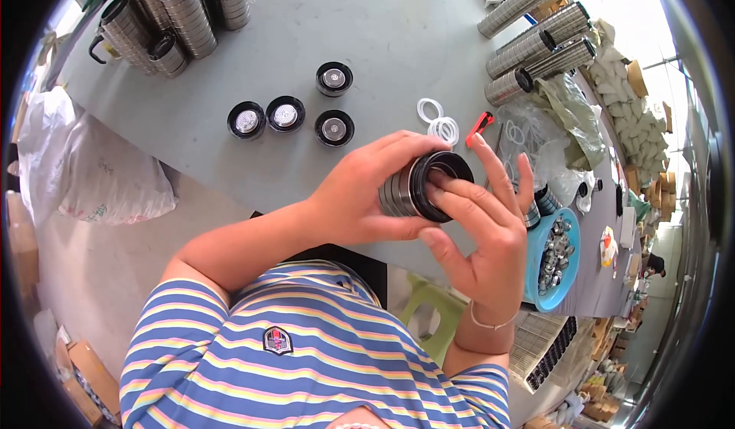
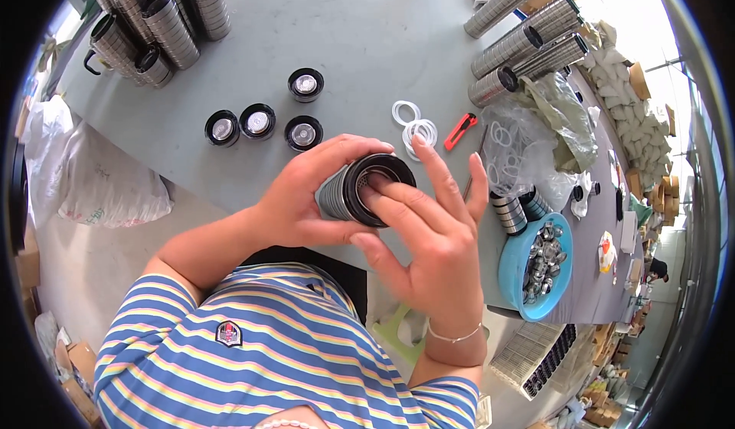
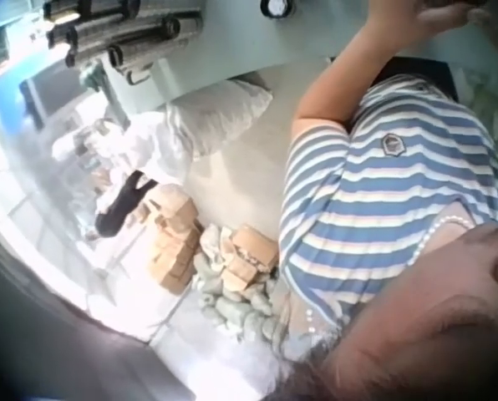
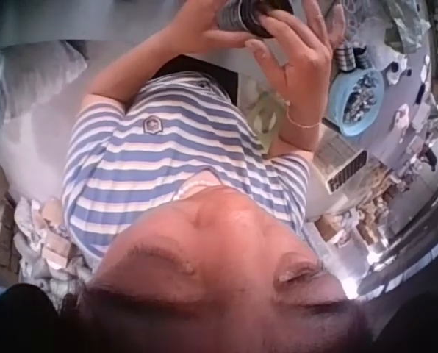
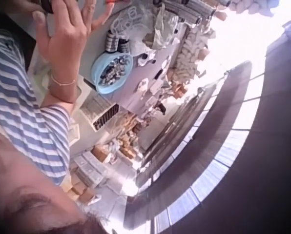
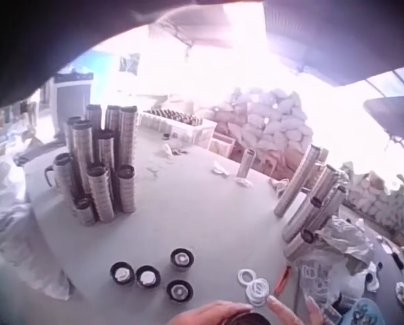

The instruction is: Assembling metal filter components by inserting mesh screens and rubber seals into metal cups using a thin wooden tool.

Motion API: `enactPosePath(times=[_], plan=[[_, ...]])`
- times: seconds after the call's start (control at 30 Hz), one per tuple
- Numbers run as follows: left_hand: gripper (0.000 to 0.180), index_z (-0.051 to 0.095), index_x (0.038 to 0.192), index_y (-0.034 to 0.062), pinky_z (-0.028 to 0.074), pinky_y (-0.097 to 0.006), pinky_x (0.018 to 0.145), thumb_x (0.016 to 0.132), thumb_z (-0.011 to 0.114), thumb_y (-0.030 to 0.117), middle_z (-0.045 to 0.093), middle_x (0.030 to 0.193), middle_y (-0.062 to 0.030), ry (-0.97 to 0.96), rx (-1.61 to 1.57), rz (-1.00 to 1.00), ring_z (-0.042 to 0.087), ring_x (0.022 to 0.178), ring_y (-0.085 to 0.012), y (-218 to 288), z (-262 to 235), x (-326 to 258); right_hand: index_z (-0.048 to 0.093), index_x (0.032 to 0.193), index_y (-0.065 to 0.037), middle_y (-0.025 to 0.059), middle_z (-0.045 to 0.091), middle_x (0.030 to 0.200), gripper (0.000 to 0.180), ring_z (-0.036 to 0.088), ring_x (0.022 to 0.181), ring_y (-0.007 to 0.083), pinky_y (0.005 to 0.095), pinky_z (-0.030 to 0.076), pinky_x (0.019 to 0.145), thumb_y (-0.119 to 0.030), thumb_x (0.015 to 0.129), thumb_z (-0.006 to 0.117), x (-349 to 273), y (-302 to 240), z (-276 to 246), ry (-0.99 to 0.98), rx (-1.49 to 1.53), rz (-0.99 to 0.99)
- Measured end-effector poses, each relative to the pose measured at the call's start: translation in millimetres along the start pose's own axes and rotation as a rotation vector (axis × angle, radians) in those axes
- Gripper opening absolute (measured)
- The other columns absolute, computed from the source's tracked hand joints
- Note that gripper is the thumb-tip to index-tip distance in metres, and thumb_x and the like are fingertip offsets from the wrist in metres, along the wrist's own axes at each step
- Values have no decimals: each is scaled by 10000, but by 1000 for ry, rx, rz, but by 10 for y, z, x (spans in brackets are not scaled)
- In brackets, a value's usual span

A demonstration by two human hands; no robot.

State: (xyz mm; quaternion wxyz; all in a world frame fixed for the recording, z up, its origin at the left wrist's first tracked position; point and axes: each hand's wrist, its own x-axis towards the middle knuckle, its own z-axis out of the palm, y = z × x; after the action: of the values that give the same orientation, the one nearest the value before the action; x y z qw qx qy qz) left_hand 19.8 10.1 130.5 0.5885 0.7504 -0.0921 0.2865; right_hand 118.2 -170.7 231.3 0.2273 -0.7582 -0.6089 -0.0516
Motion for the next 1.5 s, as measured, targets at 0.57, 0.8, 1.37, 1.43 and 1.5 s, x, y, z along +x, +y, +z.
enactPosePath(times=[0.57,0.8,1.37,1.43,1.5], plan=[[833,553,1409,52,564,-315,895,732,991,262,725,1102,-140,121,93,-285,716,1024,-192,86,-793,727,719,1290,12,191,717,1363,343,656,1287,324,461,487,1126,-215,1035,683,-1444,1254,-204,632,-199,505],[727,767,1280,129,589,-450,993,668,1003,443,765,1260,-90,-774,1209,-691,708,1205,-324,-1184,-439,1264,586,1474,-1,262,639,1448,819,590,1349,444,521,471,1137,-464,849,843,-3686,3194,-559,-9,-553,1361],[272,753,1137,-8,476,-287,853,1036,627,211,665,1058,-64,43,-49,-238,596,941,-144,-221,-223,211,803,914,-122,186,767,1003,180,688,1029,397,470,564,957,-101,736,784,-3662,3320,-524,12,-552,1126],[474,713,1249,-23,463,-314,948,1023,581,372,647,1207,-104,-16,-175,-142,595,1089,-184,-203,-114,192,797,895,-78,160,803,979,180,746,986,338,447,588,911,-53,718,780,-3697,3262,-579,96,-548,1175],[821,662,1348,-30,460,-347,1029,965,559,688,616,1326,-134,-51,-194,-99,603,1191,-217,-175,-48,188,701,1186,-55,205,778,1131,474,745,1068,360,432,585,957,-31,721,791,-3582,3207,-577,68,-429,1280]])
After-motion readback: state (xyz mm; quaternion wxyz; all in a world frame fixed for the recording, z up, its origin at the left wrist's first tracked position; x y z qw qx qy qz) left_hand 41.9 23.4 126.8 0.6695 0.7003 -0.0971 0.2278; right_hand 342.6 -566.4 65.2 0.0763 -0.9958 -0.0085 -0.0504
